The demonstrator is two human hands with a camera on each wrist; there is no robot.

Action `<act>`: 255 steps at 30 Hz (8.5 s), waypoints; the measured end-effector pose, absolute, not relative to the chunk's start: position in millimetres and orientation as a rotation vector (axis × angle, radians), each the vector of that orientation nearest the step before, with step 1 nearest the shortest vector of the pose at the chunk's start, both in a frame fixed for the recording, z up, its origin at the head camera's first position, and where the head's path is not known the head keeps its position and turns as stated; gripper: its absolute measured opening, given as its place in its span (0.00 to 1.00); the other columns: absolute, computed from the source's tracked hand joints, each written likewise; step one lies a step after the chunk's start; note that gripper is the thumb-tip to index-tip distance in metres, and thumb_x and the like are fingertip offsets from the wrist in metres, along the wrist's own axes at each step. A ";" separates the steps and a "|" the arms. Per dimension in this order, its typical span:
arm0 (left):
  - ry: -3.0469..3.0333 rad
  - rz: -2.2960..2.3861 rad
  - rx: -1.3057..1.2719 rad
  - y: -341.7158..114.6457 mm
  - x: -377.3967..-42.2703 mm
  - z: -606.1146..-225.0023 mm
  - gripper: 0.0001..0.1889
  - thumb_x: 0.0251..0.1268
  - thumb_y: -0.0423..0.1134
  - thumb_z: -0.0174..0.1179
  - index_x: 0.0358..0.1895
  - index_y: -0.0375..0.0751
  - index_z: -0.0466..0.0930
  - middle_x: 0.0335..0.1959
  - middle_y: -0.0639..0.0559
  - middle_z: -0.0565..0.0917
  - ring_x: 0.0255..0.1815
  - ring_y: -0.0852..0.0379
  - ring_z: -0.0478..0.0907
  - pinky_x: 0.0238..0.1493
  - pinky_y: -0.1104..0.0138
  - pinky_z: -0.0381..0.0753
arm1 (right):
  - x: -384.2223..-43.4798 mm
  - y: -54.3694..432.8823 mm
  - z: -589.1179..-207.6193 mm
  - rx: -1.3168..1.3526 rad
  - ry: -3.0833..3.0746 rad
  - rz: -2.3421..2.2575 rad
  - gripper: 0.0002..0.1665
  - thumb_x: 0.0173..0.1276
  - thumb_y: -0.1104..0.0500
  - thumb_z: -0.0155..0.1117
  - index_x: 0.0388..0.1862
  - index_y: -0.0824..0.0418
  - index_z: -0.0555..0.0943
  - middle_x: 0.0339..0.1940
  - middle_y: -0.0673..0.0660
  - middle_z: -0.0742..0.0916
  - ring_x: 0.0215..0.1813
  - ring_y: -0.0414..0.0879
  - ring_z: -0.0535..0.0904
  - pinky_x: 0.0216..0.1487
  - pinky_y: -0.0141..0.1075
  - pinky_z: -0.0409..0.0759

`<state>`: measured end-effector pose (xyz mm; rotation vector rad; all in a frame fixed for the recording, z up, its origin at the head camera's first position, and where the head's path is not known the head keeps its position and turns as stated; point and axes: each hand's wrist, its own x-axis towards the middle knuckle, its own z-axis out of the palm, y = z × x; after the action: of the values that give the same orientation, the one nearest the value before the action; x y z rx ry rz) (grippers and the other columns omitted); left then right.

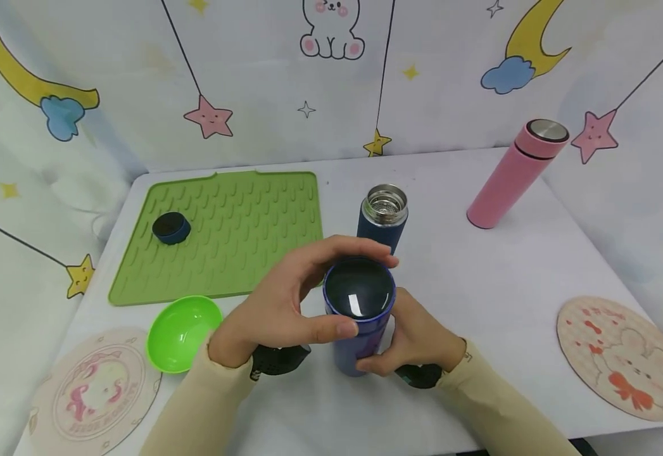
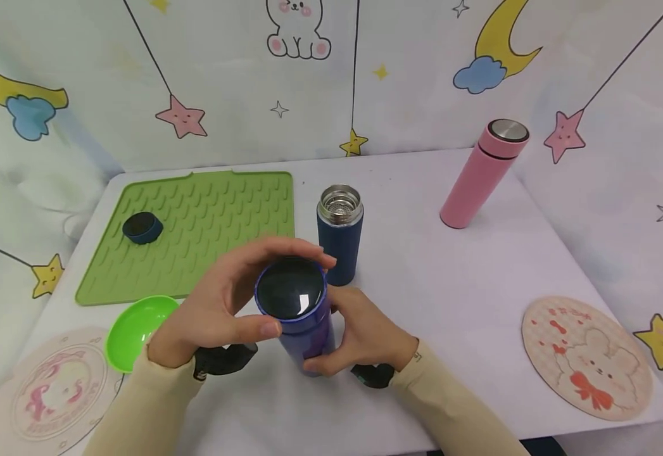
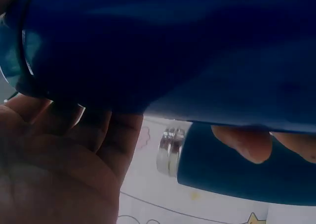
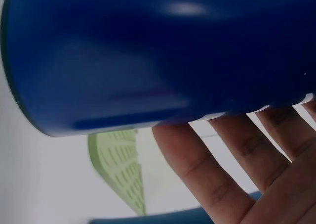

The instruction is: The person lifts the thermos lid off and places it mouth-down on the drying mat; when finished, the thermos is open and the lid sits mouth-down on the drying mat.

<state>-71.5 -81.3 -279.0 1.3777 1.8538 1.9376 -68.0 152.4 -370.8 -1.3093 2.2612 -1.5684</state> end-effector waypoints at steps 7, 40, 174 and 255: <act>2.009 2.001 1.342 -88.3 -70.3 -281.5 0.33 0.47 0.29 0.76 0.62 0.35 0.80 0.58 0.40 0.86 0.60 0.51 0.83 0.66 0.58 0.81 | -74.2 138.3 -372.8 -1.401 2.249 -1.575 0.47 0.48 0.51 0.85 0.67 0.56 0.74 0.57 0.53 0.87 0.59 0.42 0.82 0.68 0.36 0.79; 1.607 1.824 1.480 -103.2 -81.9 -283.8 0.37 0.52 0.29 0.72 0.68 0.26 0.71 0.63 0.33 0.81 0.68 0.44 0.79 0.73 0.52 0.75 | -67.2 138.6 -365.6 -1.319 2.091 -1.458 0.62 0.46 0.51 0.88 0.77 0.59 0.62 0.69 0.56 0.78 0.70 0.44 0.72 0.79 0.34 0.68; 2.828 0.839 -0.126 -239.8 -205.9 -377.1 0.38 0.74 0.37 0.60 0.81 0.33 0.54 0.78 0.22 0.56 0.77 0.25 0.58 0.74 0.36 0.67 | -123.5 249.1 -382.7 -0.170 2.959 -1.455 0.45 0.61 0.55 0.80 0.73 0.63 0.69 0.66 0.66 0.83 0.51 0.35 0.78 0.46 0.19 0.78; 2.696 1.617 0.459 -123.3 -59.1 -368.1 0.23 0.65 0.39 0.73 0.62 0.47 0.78 0.57 0.54 0.86 0.59 0.47 0.81 0.56 0.50 0.85 | -124.2 309.6 -351.3 0.868 2.890 -1.715 0.44 0.68 0.43 0.73 0.78 0.36 0.61 0.70 0.40 0.75 0.63 0.37 0.70 0.66 0.32 0.75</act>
<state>-59.1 -123.3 -368.1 0.4594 2.6957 1.6173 -124.2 309.6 -351.3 0.8682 2.8902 -1.7153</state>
